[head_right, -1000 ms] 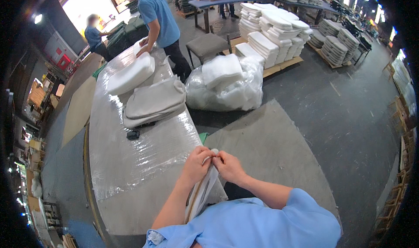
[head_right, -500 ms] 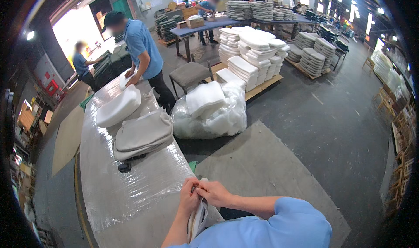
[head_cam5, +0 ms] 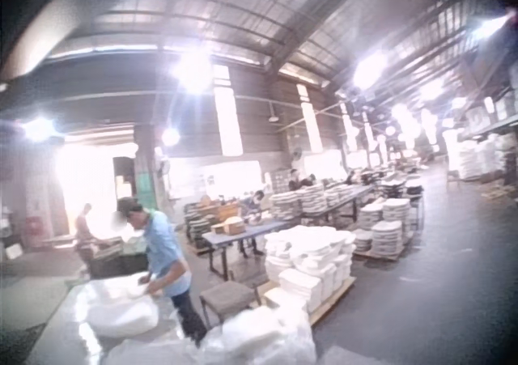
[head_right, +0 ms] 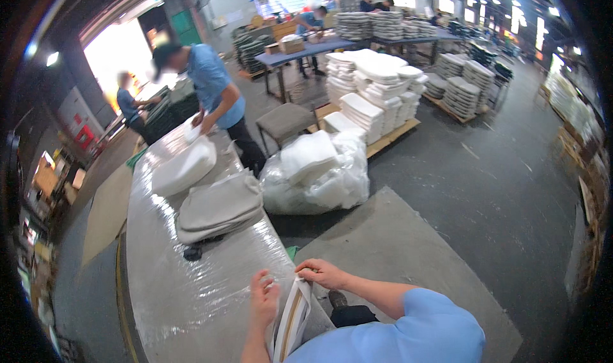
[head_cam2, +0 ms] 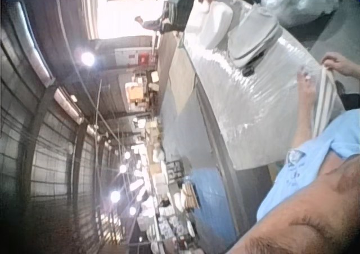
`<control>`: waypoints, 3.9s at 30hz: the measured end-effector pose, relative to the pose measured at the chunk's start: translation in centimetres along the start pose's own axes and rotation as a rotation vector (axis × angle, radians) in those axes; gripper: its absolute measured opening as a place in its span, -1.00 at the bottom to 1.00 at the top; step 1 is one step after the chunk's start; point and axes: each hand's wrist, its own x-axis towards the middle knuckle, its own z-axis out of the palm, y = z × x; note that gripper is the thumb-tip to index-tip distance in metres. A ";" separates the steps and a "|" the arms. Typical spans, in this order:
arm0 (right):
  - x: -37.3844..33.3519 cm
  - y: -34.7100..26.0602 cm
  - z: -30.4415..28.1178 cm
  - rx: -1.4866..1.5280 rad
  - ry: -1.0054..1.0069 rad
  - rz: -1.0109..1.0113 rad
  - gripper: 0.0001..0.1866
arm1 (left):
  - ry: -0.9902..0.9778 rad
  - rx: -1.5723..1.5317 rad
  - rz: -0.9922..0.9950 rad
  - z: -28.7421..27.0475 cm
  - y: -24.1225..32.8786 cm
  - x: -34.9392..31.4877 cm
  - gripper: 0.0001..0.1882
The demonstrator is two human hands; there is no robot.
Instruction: The person repeatedly picks up a foam cushion and a fabric cover, inserts the foam into the cover, and adjusts the fit. They then place the finished cushion on a nearby stack. The process is repeated for several cushions.
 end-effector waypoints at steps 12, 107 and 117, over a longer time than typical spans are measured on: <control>1.3 -4.2 0.1 -0.239 -0.114 0.285 -0.56 | 0.203 -0.197 -1.046 -13.9 -3.3 -28.5 -0.50; 22.2 -4.8 21.4 0.743 -0.328 0.204 -0.61 | 0.607 -0.806 -0.111 -18.2 -9.6 7.2 -0.40; 16.8 8.0 16.5 -0.096 -0.361 0.317 -0.19 | 0.497 -0.972 -0.377 -5.0 -10.2 -4.9 -0.32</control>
